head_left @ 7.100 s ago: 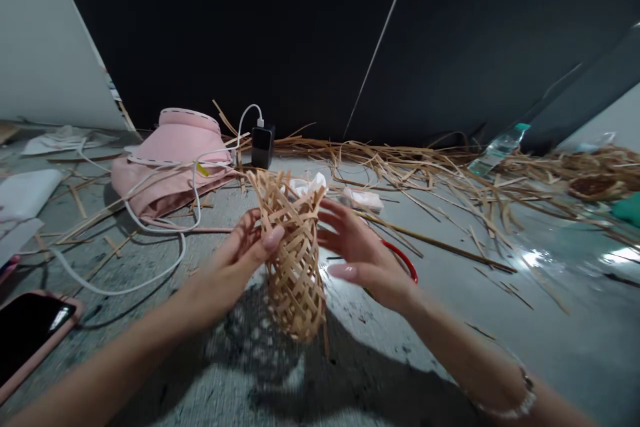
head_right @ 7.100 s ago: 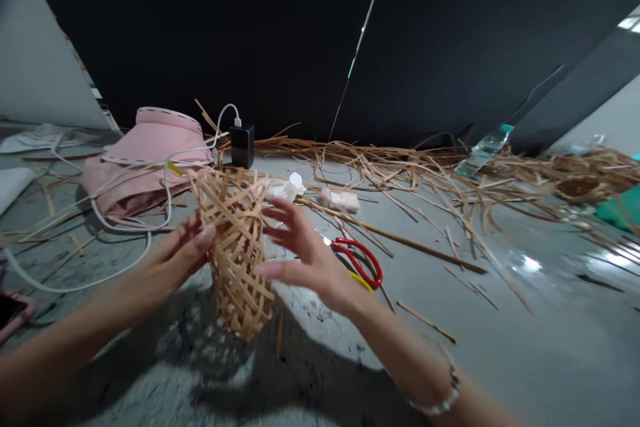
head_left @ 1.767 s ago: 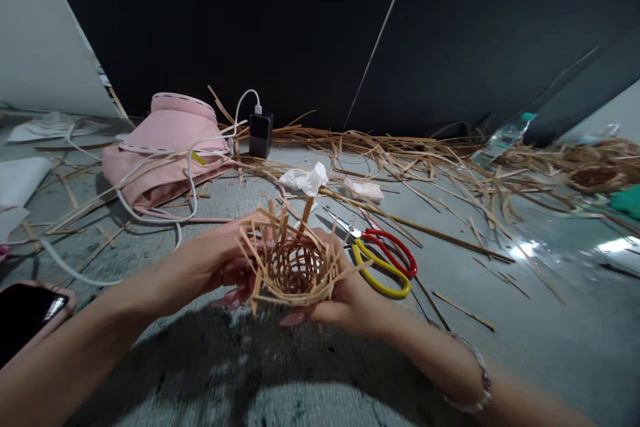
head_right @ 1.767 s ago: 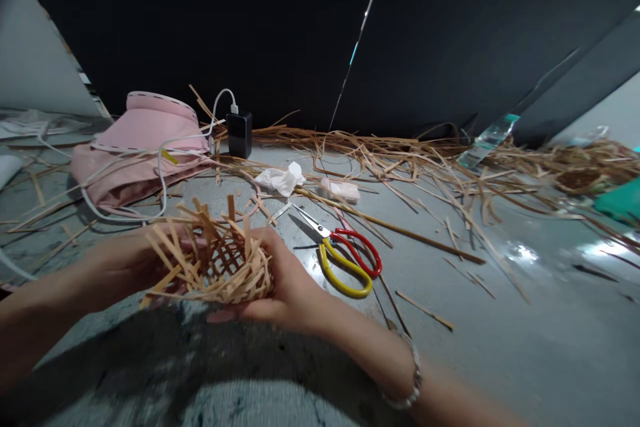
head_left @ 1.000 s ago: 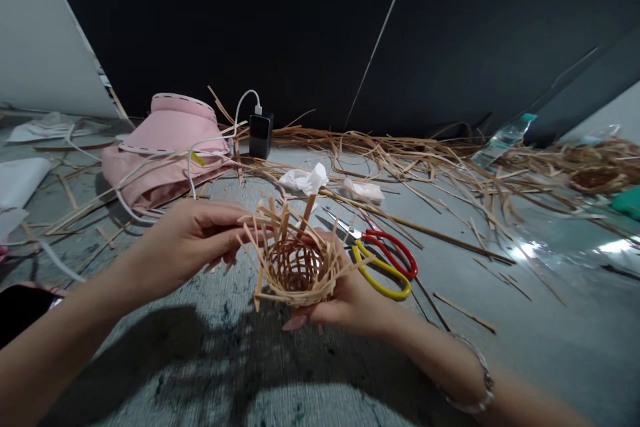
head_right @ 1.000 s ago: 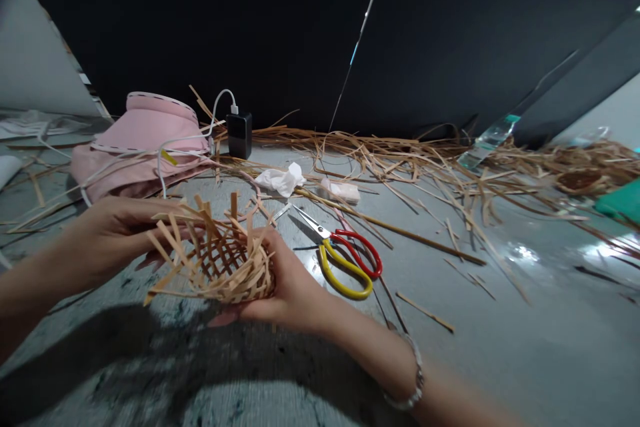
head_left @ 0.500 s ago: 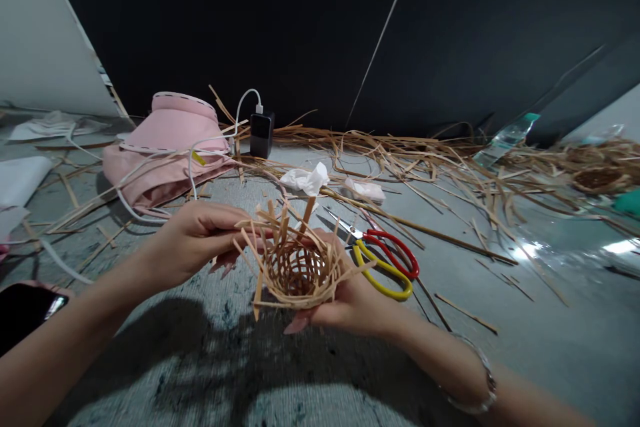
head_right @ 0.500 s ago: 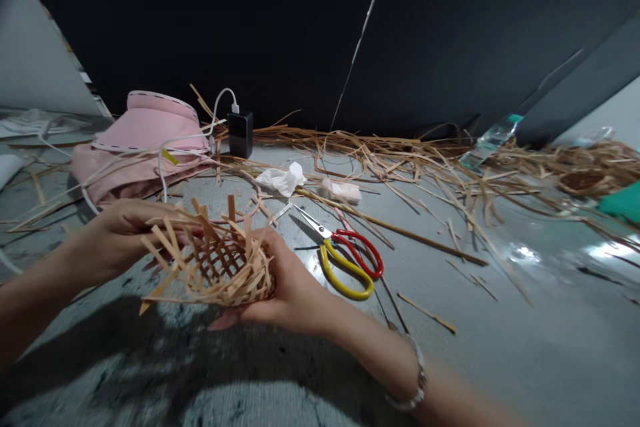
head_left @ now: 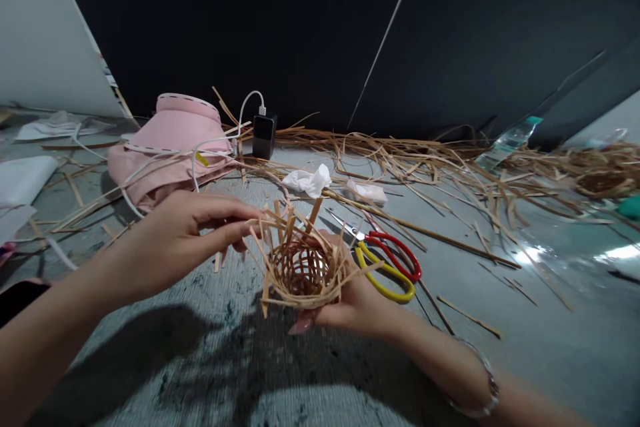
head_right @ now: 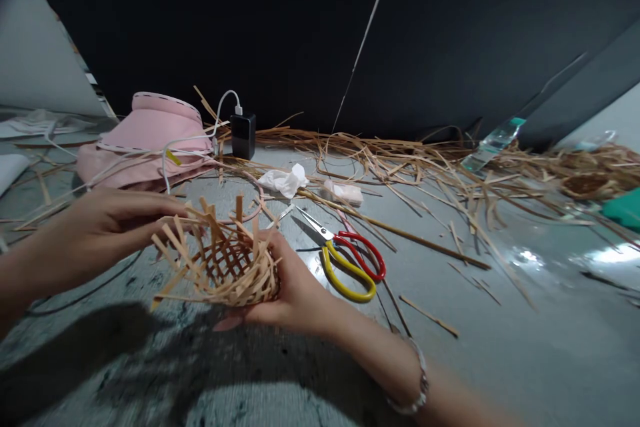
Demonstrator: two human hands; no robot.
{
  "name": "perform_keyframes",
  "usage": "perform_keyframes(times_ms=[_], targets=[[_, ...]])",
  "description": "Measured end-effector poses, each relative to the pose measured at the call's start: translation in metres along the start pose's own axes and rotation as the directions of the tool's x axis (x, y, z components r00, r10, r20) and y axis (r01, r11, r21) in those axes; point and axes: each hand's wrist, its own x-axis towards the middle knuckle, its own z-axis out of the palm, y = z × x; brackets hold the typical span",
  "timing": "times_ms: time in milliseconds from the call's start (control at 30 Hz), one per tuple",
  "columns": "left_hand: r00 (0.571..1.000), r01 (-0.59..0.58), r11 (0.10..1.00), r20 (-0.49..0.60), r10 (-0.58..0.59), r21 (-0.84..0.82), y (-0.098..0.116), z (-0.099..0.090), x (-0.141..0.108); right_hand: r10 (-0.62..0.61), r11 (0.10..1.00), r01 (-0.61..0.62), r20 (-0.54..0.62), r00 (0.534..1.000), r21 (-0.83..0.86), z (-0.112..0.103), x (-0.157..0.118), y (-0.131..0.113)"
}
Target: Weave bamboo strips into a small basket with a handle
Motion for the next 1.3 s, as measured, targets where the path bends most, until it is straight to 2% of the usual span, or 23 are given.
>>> perform_keyframes(times_ms=[67,167,267,433,533,633,767,967,1100,1200,1300], targets=[[0.996,0.041,0.997,0.079,-0.036,-0.060,-0.003,0.004,0.002,-0.009,1.000,0.009,0.010,1.000,-0.018,0.000,0.001,-0.001],[0.987,-0.020,0.994,0.154,0.037,-0.110,-0.006,0.009,0.005,0.020,1.000,-0.020,0.028,0.999,-0.018,-0.001,0.002,0.000],[0.984,-0.094,0.990,0.139,0.108,-0.104,-0.007,0.013,0.006,0.042,0.999,-0.041,0.035,0.999,-0.032,-0.002,0.002,0.000],[0.987,-0.098,0.989,0.115,0.111,-0.114,-0.004,0.012,0.004,-0.007,1.000,0.006,0.080,0.997,0.013,-0.002,0.002,-0.003],[0.995,-0.083,0.994,0.044,0.086,-0.066,-0.004,0.003,0.002,-0.010,1.000,0.008,0.072,0.997,0.026,-0.002,0.002,-0.002],[0.993,-0.050,0.998,-0.110,0.052,0.026,-0.001,-0.007,-0.001,0.019,0.999,-0.021,0.049,0.999,0.036,-0.002,0.002,0.001],[0.941,-0.038,0.983,-0.323,0.096,0.181,0.012,-0.008,-0.005,0.025,1.000,-0.025,0.007,1.000,0.015,-0.002,0.001,0.003],[0.928,-0.073,0.938,-0.322,0.188,0.338,0.023,0.003,-0.012,0.051,0.993,-0.056,0.046,0.998,0.103,0.000,0.001,0.000],[0.908,-0.017,0.959,-0.397,0.134,0.284,0.021,0.008,-0.015,0.072,0.996,-0.072,0.005,0.997,0.059,0.001,0.000,0.000],[0.899,0.017,0.976,-0.430,0.080,0.218,0.024,0.014,-0.017,0.089,0.992,-0.090,0.018,0.996,0.084,0.002,0.000,0.000],[0.864,0.053,0.976,-0.500,0.060,0.210,0.030,0.023,-0.018,0.097,0.993,-0.098,0.017,0.995,0.069,0.003,0.000,-0.002]])
